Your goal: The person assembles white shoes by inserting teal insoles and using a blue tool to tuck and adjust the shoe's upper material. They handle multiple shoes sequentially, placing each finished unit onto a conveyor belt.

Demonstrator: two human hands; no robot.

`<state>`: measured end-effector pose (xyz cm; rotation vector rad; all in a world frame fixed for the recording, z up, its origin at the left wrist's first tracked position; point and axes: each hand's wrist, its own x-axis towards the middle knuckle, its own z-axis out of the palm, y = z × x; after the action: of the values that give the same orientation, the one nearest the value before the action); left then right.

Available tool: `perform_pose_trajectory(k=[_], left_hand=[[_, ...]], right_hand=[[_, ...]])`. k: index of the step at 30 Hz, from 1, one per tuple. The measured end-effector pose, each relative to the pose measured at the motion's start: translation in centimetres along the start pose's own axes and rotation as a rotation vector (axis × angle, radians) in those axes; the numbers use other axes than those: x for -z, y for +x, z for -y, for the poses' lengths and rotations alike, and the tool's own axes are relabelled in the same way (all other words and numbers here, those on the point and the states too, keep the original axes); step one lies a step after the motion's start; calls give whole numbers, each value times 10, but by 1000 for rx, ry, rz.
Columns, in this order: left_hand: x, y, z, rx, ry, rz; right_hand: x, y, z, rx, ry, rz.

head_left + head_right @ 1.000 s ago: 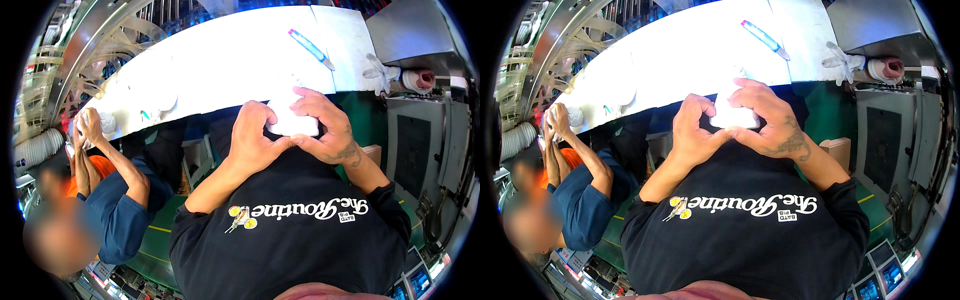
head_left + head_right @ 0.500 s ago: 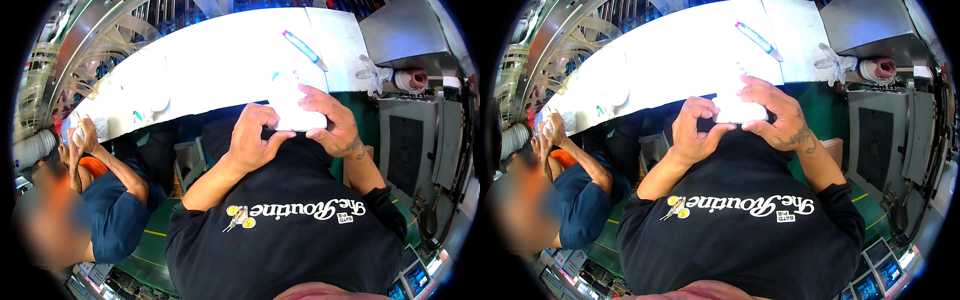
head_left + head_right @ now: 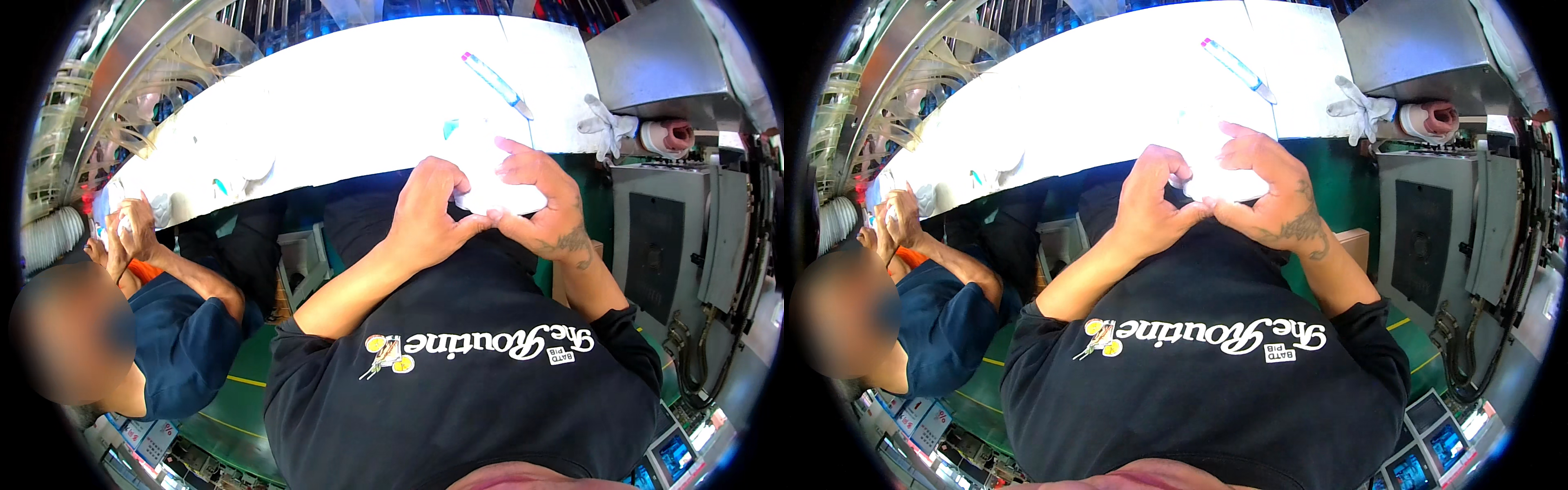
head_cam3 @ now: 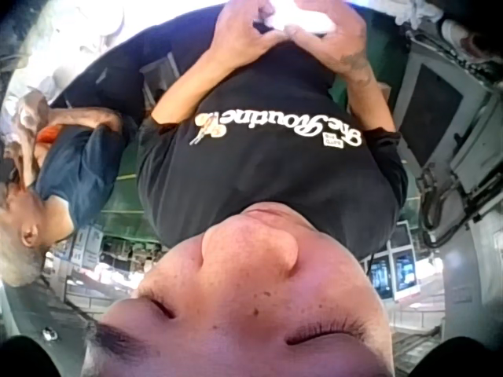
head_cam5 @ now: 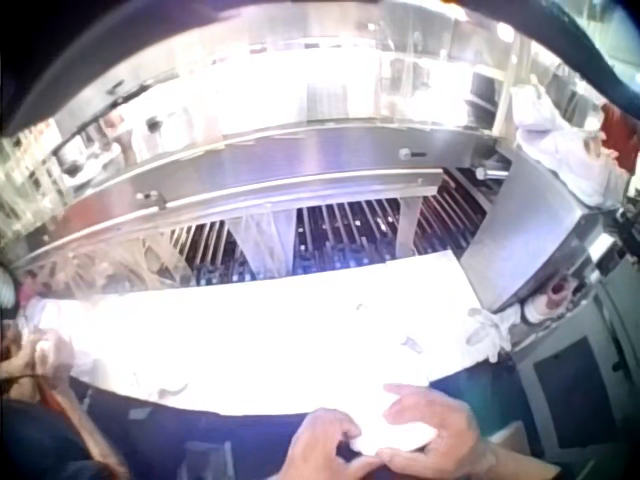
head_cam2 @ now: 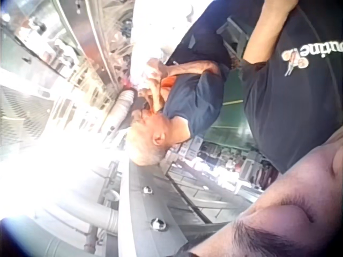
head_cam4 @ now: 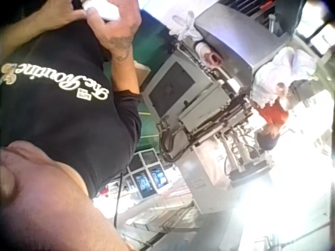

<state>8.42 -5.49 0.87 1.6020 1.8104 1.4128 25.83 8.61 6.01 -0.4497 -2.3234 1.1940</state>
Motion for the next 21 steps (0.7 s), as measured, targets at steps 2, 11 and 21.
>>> perform_pose_trajectory(k=[2, 11, 21], left_hand=[[-15, -6, 12, -9, -5, -45], [-20, -8, 14, -80, -30, 33], [-24, -5, 22, -69, -27, -72]], right_hand=[[5, 2, 1, -48, -65, -7], [16, 1, -9, -256, 22, 11], [18, 6, -4, -141, -84, 118]])
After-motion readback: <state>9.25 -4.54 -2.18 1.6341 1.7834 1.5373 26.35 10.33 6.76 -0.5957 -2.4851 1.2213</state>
